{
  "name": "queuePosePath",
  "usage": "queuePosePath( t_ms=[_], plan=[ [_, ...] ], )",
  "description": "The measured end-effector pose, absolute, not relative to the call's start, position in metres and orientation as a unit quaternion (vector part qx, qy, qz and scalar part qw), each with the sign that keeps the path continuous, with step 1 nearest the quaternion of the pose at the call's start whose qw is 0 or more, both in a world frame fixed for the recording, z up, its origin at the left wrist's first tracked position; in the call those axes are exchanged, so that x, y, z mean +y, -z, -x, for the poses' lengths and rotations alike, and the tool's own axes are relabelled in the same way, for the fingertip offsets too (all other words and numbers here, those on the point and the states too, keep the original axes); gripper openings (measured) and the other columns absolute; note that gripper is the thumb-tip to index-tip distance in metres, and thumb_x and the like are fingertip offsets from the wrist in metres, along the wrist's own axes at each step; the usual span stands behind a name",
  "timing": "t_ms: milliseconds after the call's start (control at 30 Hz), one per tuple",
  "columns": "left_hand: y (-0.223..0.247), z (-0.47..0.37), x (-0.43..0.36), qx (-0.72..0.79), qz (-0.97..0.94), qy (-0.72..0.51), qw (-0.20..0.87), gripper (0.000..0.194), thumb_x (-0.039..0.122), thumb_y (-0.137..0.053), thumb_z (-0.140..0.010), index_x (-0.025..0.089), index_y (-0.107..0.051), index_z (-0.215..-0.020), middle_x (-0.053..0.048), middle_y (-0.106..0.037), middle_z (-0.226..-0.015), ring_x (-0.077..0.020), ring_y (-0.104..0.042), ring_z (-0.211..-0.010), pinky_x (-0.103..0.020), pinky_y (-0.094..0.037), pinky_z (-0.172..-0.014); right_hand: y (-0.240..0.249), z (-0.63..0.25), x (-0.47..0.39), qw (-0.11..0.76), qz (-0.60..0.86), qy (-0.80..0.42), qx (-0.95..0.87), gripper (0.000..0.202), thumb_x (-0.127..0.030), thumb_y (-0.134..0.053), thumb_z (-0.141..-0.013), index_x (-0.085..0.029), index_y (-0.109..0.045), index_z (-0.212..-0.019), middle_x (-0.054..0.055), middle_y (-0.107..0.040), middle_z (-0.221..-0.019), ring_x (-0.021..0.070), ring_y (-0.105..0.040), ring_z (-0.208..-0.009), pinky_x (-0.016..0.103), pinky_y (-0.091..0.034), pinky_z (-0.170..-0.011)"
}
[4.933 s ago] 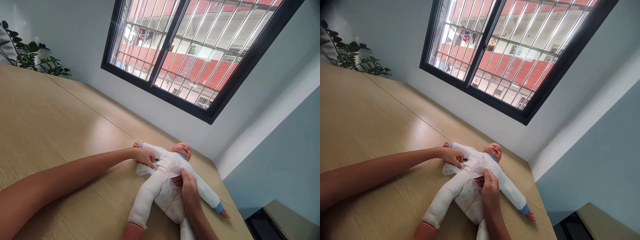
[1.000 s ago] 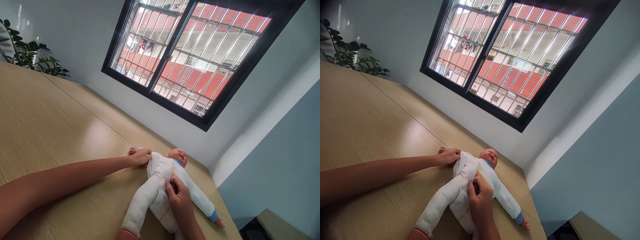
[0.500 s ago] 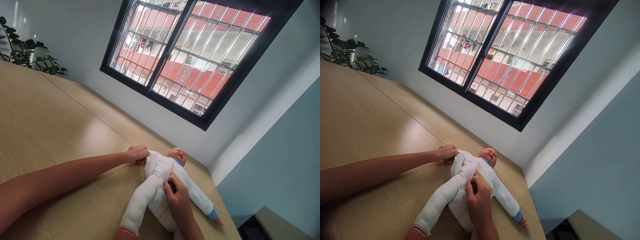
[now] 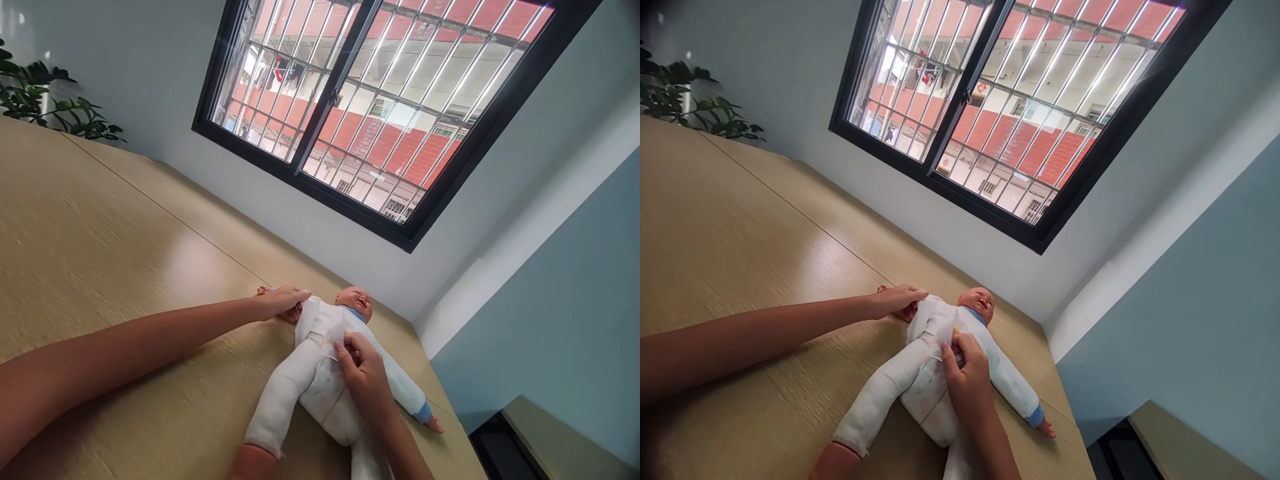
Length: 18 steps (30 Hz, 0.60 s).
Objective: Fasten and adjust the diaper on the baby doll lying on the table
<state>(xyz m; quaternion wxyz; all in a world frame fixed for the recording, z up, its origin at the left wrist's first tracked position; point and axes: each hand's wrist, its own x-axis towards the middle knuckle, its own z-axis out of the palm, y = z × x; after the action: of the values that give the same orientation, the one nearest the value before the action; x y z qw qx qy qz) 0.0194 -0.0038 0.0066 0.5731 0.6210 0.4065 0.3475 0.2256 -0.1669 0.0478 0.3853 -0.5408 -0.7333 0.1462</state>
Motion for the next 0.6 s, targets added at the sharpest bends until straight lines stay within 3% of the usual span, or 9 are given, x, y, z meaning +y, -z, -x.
queuePosePath(
  t_ms=[233, 400, 600],
  plan=[
    [-0.001, -0.024, -0.006, 0.387, -0.582, -0.370, 0.612, 0.070, 0.087, -0.055, -0.070, 0.017, -0.050, -0.069, 0.000, -0.056, -0.062, -0.0149, -0.057, -0.055, -0.028, -0.050, -0.056, -0.079, -0.213, -0.140, 0.286, 0.509, -0.154, -0.797, 0.028, -0.043, -0.057, -0.091, -0.019, -0.067, -0.081, 0.004, -0.064, -0.086, 0.0196, -0.053, -0.081, 0.029, -0.038, -0.071],
    [-0.002, -0.019, -0.012, 0.346, -0.602, -0.392, 0.603, 0.070, 0.085, -0.064, -0.062, 0.016, -0.053, -0.068, 0.001, -0.054, -0.061, -0.0114, -0.050, -0.055, -0.024, -0.043, -0.056, -0.070, -0.193, -0.127, 0.212, 0.511, -0.093, -0.828, 0.024, -0.036, -0.056, -0.093, -0.021, -0.072, -0.083, 0.004, -0.071, -0.099, 0.0224, -0.055, -0.096, 0.031, -0.036, -0.082],
    [-0.008, -0.018, -0.014, 0.342, -0.612, -0.394, 0.595, 0.069, 0.085, -0.063, -0.064, 0.017, -0.052, -0.067, 0.001, -0.053, -0.058, -0.0117, -0.048, -0.053, -0.024, -0.037, -0.054, -0.057, -0.193, -0.133, 0.136, 0.518, -0.041, -0.843, 0.031, -0.034, -0.042, -0.103, -0.028, -0.068, -0.088, -0.005, -0.070, -0.110, 0.0227, -0.052, -0.109, 0.037, -0.029, -0.089]
  ],
)
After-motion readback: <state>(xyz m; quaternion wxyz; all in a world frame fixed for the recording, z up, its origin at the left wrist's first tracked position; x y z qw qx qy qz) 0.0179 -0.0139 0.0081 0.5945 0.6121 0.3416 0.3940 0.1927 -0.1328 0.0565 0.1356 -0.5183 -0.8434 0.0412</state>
